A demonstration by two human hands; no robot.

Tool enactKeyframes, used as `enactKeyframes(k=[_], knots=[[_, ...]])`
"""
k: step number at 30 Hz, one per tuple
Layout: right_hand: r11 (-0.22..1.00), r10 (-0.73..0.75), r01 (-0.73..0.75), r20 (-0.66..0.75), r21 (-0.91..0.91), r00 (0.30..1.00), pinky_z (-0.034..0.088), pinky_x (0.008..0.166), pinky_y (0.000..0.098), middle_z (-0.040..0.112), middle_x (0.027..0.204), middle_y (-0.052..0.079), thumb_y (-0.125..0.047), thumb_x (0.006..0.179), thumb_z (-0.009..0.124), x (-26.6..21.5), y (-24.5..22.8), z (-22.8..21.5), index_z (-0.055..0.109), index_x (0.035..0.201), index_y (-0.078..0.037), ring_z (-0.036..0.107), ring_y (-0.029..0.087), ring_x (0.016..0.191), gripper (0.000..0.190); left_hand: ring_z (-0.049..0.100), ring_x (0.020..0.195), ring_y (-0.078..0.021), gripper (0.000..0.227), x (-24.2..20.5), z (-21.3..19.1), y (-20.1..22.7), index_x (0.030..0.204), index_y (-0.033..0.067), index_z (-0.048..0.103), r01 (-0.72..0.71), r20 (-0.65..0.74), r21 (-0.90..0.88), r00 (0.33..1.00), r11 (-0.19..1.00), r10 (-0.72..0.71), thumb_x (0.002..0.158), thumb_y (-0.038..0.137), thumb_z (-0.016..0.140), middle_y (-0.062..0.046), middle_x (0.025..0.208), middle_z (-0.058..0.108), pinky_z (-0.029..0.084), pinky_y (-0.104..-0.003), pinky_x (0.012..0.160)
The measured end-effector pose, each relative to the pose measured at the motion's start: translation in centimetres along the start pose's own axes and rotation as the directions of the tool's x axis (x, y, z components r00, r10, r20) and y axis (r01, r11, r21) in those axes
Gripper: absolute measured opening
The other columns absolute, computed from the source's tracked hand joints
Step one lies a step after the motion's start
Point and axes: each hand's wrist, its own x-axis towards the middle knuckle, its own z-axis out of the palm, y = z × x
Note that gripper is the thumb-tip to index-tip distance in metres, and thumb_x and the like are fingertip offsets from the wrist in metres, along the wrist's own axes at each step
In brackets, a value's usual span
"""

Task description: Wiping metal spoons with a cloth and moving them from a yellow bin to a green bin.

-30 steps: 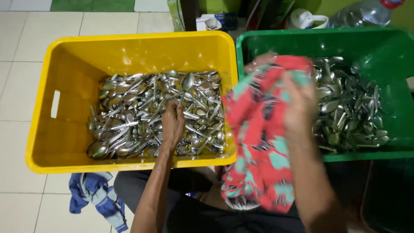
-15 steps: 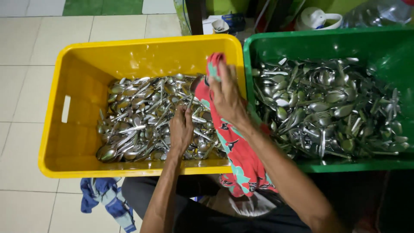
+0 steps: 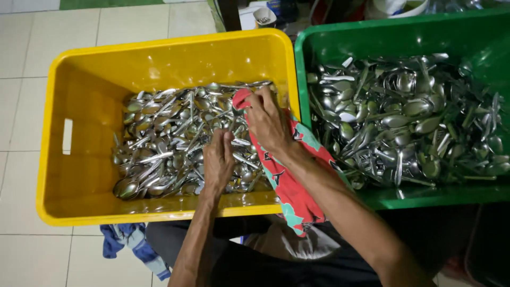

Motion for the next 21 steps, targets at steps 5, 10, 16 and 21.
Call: enactKeyframes(k=[5,10,16,21], knots=[[0.970,-0.187,0.189,0.024,-0.156,0.982,0.055,0.061,0.0295,0.050,0.099,0.004,-0.017,0.096,0.059,-1.2,0.5,1.6,0.060,0.100,-0.010,0.065,0.024,0.081,0.008,0.058,0.053,-0.0307,0.028,-0.2,0.7,-2.0,0.095,0.0101,0.060,-0.006,0.036,-0.004,0.999,1.000,0.006,0.110,0.024,0.041,-0.014,0.060,0.062,0.045,-0.042,0.057],[0.984,-0.099,0.074,-0.148,-0.164,0.984,0.055,0.053,0.0374,0.048,0.098,0.010,-0.004,0.090,0.061,0.3,0.0,0.4,0.061,0.100,-0.003,0.064,0.031,0.074,0.011,0.057,0.052,-0.0300,0.027,0.4,1.0,-1.2,0.096,0.0084,0.061,-0.033,0.038,-0.029,0.999,0.999,0.034,0.110,0.023,0.043,-0.015,0.060,0.062,0.045,-0.041,0.056],[0.993,0.079,-0.092,-0.176,-0.068,0.981,0.059,0.061,0.0477,0.050,0.100,0.009,-0.006,0.089,0.064,0.7,-1.1,-0.2,0.062,0.110,-0.007,0.065,0.037,0.076,0.021,0.055,0.056,-0.0259,0.026,-0.1,-0.5,0.8,0.096,0.0086,0.063,-0.021,0.030,-0.035,0.999,0.999,0.022,0.110,0.021,0.045,-0.014,0.061,0.059,0.044,-0.038,0.059],[0.942,0.289,-0.234,-0.228,0.240,0.930,0.054,0.082,0.0466,0.048,0.105,0.014,-0.004,0.097,0.055,0.7,-0.9,-2.5,0.061,0.125,-0.008,0.061,0.043,0.096,0.029,0.050,0.058,-0.0227,0.031,-0.2,-1.3,0.9,0.095,0.0081,0.068,0.094,0.008,-0.152,0.996,0.984,-0.094,0.110,0.019,0.044,-0.013,0.062,0.057,0.045,-0.039,0.063]])
